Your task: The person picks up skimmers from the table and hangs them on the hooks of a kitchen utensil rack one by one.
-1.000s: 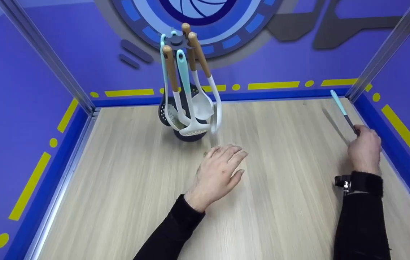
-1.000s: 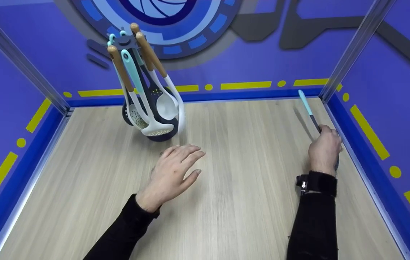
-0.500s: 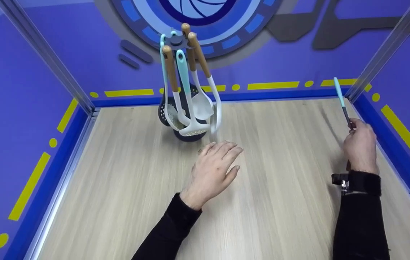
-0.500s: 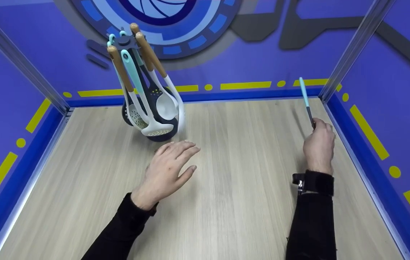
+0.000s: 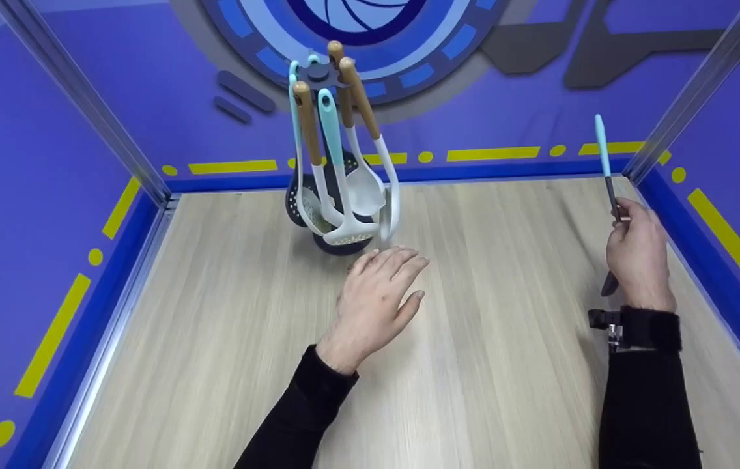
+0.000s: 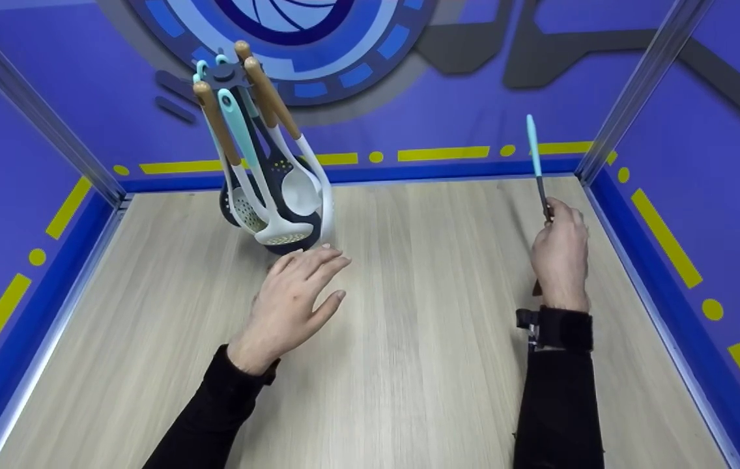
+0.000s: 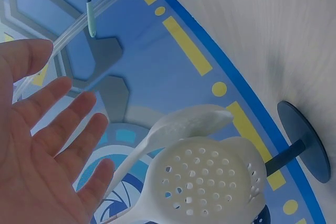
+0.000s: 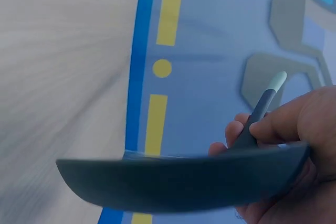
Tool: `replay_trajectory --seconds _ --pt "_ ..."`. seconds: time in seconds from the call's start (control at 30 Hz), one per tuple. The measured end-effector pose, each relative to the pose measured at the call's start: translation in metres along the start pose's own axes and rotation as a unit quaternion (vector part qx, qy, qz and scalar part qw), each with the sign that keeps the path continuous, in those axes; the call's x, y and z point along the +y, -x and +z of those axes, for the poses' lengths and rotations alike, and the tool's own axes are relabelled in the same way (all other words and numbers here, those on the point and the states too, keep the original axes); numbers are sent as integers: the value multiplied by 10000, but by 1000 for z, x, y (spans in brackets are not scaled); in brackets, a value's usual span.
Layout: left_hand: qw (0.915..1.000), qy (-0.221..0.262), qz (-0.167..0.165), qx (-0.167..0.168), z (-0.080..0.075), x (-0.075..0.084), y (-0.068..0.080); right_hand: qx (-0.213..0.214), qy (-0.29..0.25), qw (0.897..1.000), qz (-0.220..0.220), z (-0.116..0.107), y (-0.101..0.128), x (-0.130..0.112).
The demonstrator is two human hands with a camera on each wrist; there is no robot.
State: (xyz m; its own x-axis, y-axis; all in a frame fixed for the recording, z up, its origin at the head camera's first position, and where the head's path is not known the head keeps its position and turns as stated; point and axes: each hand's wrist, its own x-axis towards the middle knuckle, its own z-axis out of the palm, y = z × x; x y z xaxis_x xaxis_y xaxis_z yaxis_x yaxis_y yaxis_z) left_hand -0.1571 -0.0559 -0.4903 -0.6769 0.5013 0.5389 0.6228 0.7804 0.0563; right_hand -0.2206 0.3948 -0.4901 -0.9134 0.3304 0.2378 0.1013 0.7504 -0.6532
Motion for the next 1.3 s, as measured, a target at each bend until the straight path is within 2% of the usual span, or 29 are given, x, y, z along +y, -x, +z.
replay_trajectory --seconds 0.43,0.83,1.3 --pt "9998 90 -95 162 -5 -8 -1 32 -312 9993 -189 -2 8 -21" --pt "9996 50 -274 55 -13 -16 -2 222 -533 9975 -411 0 17 -47" --pt "9992 -30 -279 282 -19 -24 -2 383 -691 9940 -762 3 35 -82"
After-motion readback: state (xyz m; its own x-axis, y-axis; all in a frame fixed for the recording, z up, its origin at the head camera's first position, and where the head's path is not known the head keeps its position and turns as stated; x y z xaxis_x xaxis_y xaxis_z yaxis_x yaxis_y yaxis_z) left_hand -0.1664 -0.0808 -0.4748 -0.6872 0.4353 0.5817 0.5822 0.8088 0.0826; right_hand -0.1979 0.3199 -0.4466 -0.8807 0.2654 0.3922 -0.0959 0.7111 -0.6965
